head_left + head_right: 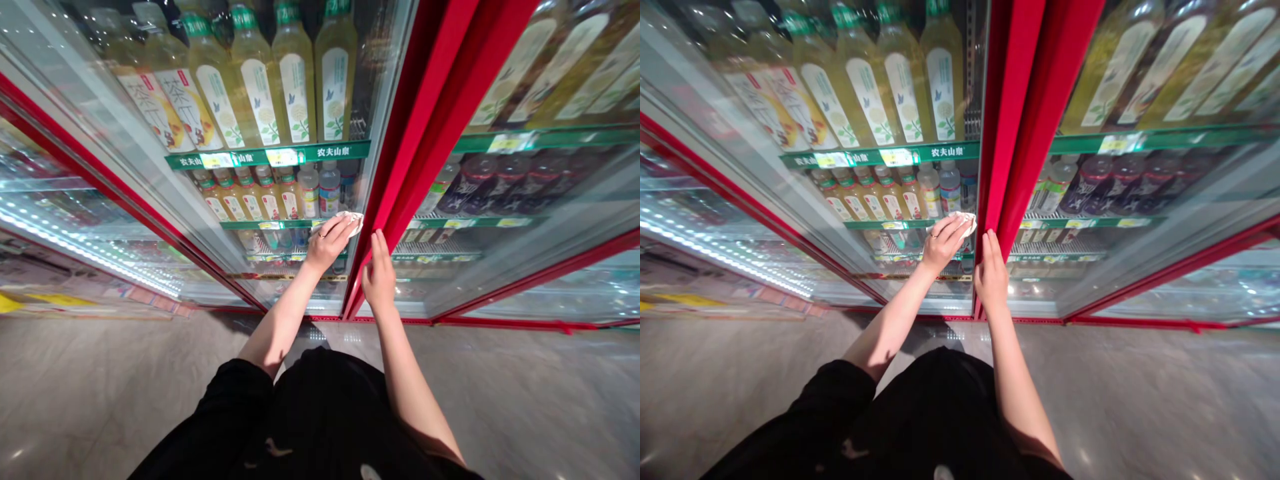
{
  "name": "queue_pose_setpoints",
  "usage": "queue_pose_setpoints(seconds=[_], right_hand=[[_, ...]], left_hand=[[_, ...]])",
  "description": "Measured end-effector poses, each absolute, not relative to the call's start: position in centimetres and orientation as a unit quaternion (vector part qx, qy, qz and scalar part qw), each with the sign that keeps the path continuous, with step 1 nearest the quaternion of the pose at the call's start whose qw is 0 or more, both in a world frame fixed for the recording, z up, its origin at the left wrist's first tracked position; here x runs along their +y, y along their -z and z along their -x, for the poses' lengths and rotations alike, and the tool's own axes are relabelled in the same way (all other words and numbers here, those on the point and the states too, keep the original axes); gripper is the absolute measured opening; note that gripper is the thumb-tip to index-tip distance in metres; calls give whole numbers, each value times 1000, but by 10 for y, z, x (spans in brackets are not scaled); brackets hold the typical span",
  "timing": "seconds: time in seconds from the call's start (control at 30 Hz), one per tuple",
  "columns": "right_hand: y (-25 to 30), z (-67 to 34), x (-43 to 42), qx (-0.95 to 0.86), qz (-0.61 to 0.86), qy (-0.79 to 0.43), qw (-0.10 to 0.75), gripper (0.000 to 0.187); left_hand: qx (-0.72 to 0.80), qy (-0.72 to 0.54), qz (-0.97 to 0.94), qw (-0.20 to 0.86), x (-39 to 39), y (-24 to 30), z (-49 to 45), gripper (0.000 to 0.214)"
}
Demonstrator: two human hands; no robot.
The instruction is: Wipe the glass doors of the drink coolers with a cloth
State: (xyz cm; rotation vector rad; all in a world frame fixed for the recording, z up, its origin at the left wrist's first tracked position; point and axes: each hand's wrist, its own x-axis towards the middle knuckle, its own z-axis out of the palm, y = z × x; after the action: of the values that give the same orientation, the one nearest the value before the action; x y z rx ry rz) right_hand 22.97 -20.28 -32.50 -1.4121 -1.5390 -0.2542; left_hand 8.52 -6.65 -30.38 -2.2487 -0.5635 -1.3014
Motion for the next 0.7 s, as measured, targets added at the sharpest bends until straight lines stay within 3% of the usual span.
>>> queue_pose_setpoints(seconds=[0.17, 0.4, 0.7], right_hand=[[319, -227, -203, -639, 577, 109, 497, 91], [324, -228, -202, -635, 580, 97, 500, 91], [321, -226, -204, -641, 583, 93, 490, 91]], left_hand=[[-159, 454, 835, 266, -66, 307, -67, 37], [-147, 421, 876, 181, -58, 304, -83, 41], [-128, 453, 855, 216, -69, 302, -65, 37]])
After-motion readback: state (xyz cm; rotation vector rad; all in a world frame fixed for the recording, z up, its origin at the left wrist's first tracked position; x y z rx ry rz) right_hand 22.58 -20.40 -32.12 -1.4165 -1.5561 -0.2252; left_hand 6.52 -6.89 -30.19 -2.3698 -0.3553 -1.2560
